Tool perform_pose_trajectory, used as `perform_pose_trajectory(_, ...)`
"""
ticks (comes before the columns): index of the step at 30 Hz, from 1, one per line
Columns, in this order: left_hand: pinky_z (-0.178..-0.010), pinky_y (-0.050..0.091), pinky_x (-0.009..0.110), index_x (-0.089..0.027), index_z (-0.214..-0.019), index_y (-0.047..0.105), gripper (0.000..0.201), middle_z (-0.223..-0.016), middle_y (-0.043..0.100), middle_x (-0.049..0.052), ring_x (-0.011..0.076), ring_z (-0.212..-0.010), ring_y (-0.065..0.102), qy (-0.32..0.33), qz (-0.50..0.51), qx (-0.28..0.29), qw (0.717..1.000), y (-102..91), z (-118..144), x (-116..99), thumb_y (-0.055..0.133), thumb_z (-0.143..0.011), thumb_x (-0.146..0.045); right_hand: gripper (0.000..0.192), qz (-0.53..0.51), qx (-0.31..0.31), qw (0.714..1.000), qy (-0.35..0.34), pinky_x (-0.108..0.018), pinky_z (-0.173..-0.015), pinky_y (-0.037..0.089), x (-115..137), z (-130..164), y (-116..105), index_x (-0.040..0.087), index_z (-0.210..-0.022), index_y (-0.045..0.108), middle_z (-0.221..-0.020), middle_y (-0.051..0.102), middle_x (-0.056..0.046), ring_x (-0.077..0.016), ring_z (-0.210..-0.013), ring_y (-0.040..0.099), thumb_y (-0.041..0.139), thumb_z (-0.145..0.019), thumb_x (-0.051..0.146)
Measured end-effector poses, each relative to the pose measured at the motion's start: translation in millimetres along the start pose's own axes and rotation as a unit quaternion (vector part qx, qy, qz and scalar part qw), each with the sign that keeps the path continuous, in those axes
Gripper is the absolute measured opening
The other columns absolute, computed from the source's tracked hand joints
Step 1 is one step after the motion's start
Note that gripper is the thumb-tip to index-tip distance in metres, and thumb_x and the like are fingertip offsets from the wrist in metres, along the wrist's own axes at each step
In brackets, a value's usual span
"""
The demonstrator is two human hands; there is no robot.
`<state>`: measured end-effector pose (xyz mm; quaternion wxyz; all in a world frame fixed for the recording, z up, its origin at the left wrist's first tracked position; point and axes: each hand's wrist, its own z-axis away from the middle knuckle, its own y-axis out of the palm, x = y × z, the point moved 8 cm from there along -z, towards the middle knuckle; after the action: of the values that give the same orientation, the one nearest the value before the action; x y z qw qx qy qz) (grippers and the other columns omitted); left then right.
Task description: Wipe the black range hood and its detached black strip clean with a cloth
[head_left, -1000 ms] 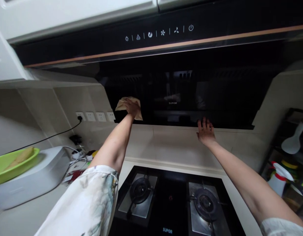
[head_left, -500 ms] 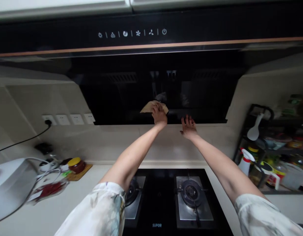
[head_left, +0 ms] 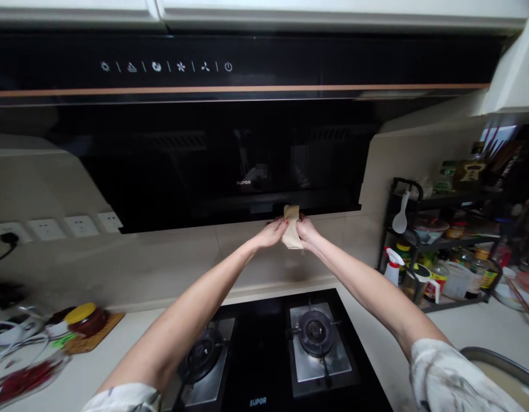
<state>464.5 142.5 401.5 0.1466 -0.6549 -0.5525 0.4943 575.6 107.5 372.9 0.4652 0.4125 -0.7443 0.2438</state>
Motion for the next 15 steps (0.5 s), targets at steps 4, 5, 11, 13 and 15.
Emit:
perform_pose_trajectory(4, -0.108, 0.049, 0.039, -0.018, -0.142, 0.060, 0.057, -0.142, 0.062, 0.015, 0.0299, -0.133, 0.057, -0.009, -0.043, -0.030, 0.999, -18.8, 21.4, 20.2, 0.038, -0.099, -0.048, 0.027, -0.034, -0.050, 0.998, 0.019, -0.033, -0.082, 0.059, 4.5, -13.7, -32.8, 0.012, -0.110, 0.067, -0.110, 0.070, -0.010, -0.0184, -0.096, 0.068, 0.067, -0.096, 0.035)
perform_pose_trajectory(5, -0.110, 0.047, 0.041, -0.017, -0.144, 0.059, 0.057, -0.144, 0.060, 0.016, 0.0312, -0.135, 0.055, -0.036, -0.084, -0.065, 0.994, -31.4, 27.8, 32.5, 0.039, -0.098, -0.044, 0.020, -0.042, -0.073, 0.996, 0.019, -0.030, -0.078, 0.058, 10.1, -21.0, -47.4, 0.012, -0.103, 0.067, -0.104, 0.071, -0.010, -0.0178, -0.091, 0.068, 0.066, -0.095, 0.031)
perform_pose_trajectory(11, -0.115, 0.032, 0.065, -0.005, -0.158, 0.039, 0.072, -0.161, 0.036, 0.025, 0.0476, -0.147, 0.031, -0.237, -0.358, -0.186, 0.884, -108.0, 79.9, 118.1, 0.043, -0.097, -0.042, 0.019, 0.077, -0.384, 0.916, -0.092, -0.028, -0.079, 0.054, 94.5, -69.2, -188.8, 0.014, -0.097, 0.062, -0.099, 0.070, -0.009, -0.0165, -0.091, 0.067, 0.045, -0.097, 0.023)
perform_pose_trajectory(13, -0.117, 0.026, 0.068, -0.005, -0.163, 0.028, 0.076, -0.167, 0.026, 0.022, 0.0482, -0.152, 0.020, -0.263, -0.392, -0.163, 0.866, -113.3, 89.8, 140.4, 0.040, -0.100, -0.045, 0.023, 0.131, -0.427, 0.888, -0.108, -0.033, -0.089, 0.053, 120.1, -84.8, -212.9, 0.014, -0.103, 0.063, -0.107, 0.069, -0.012, -0.0197, -0.102, 0.066, 0.042, -0.096, 0.020)
perform_pose_trajectory(15, -0.119, 0.020, 0.069, -0.008, -0.166, 0.018, 0.078, -0.171, 0.016, 0.017, 0.0467, -0.155, 0.010, -0.271, -0.409, -0.133, 0.861, -110.3, 93.6, 156.3, 0.036, -0.101, -0.048, 0.029, 0.184, -0.436, 0.874, -0.109, -0.037, -0.097, 0.050, 135.5, -99.6, -213.1, 0.013, -0.112, 0.064, -0.119, 0.065, -0.018, -0.0236, -0.114, 0.062, 0.041, -0.096, 0.018)
